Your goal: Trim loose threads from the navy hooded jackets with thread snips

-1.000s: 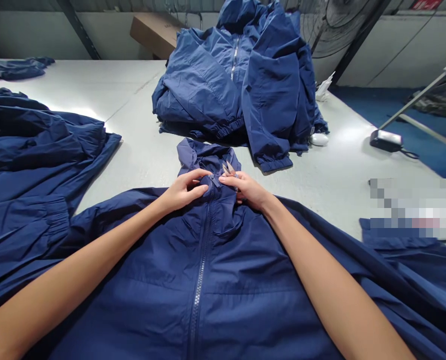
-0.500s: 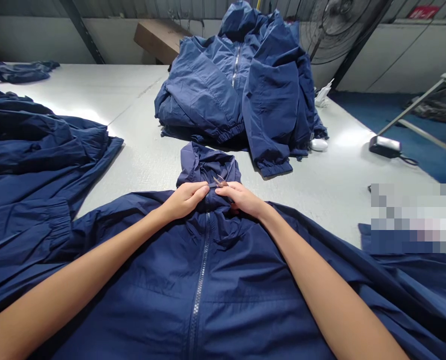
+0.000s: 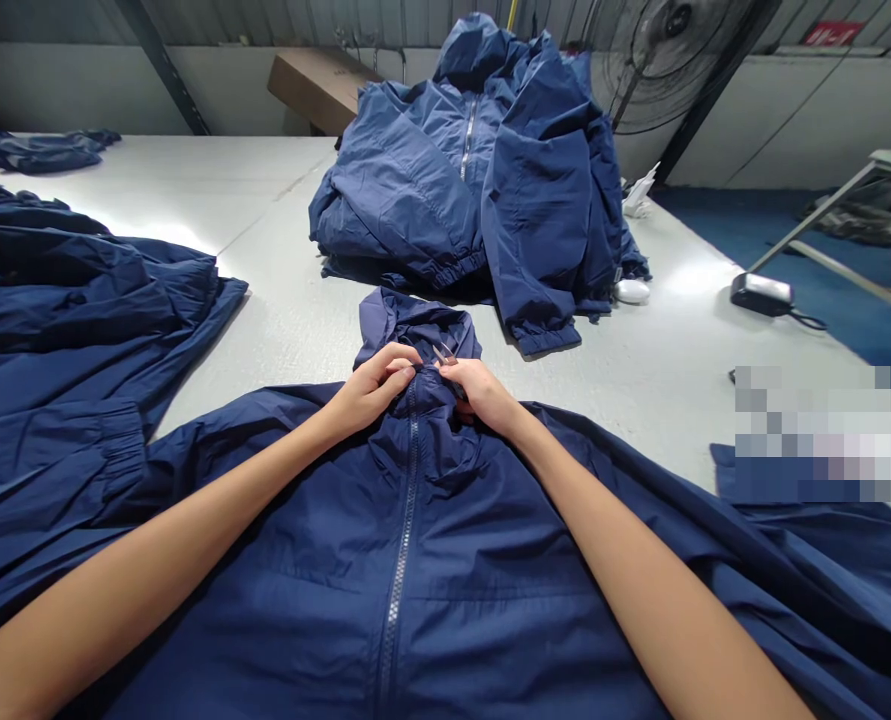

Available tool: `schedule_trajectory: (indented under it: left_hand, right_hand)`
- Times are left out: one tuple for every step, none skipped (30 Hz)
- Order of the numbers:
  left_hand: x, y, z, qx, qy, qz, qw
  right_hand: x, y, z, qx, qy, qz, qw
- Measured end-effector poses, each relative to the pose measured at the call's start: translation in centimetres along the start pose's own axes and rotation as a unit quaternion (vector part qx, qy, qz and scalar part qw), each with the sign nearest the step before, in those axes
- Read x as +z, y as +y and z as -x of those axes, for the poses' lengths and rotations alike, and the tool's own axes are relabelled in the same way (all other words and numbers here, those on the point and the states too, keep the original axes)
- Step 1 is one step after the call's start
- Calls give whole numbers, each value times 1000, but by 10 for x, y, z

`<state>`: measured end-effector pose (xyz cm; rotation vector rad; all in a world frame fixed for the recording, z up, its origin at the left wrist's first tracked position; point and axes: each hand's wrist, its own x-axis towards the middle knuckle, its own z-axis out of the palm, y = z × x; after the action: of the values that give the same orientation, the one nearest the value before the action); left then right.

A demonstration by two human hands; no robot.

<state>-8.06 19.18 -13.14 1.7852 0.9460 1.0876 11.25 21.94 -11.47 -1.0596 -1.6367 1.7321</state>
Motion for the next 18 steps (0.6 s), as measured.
schedule_trajectory:
  left_hand:
    - [0,-1,0,7,1,-2,1000]
    - [0,-2,0,11,2,-5,1000]
    - [0,-2,0,12,4,-9,1000]
    - [-1,-3,0,10,6,-13,1000]
    - [-1,-4,0,7,7,-18,1000]
    - [-2,-5,0,2,8,-23,1000]
    - [-2,-6,0,-2,7,-29,1000]
    - [-2,-6,0,-6,5,-37,999]
    - [-2,-5,1,-9,1,-48,999]
    - [-2,-4,1,-9,-3,-61,998]
    - [-2,-3,2,-7,-6,-76,997]
    - [-2,-1,2,-6,-9,-91,996]
    - [-2,1,3,-3,-12,-104,994]
    - [-2,2,4,-1,-13,-116,993]
    - [-2,4,4,2,-12,-126,992]
    - [-1,6,5,5,-10,-133,991]
    - [-1,6,5,9,-6,-139,990]
    - [0,7,6,15,1,-144,990]
  right_hand:
    - [0,0,0,-4,5,3,1000]
    - [0,0,0,-7,9,7,1000]
    - [0,0,0,-11,12,12,1000]
    - [0,0,0,-15,14,18,1000]
    - [-1,0,0,-19,15,25,999]
    - [-1,0,-1,-22,16,32,999]
    - [-1,0,-1,-26,15,39,999]
    - [-2,0,-1,-29,13,47,998]
    - [-2,0,-1,-32,11,54,998]
    - [-2,1,-1,-35,8,62,997]
    - [-2,1,-1,-39,5,70,997]
    - [-2,2,0,-45,3,79,996]
    - [-1,2,0,-52,0,88,995]
    - [-1,3,0,-61,-2,98,993]
    - [-1,3,0,-70,-5,107,992]
    - [-1,3,-1,-79,-7,116,990]
    - [-1,3,-1,-87,-9,125,988]
    - [-1,3,-1,-95,-11,133,987]
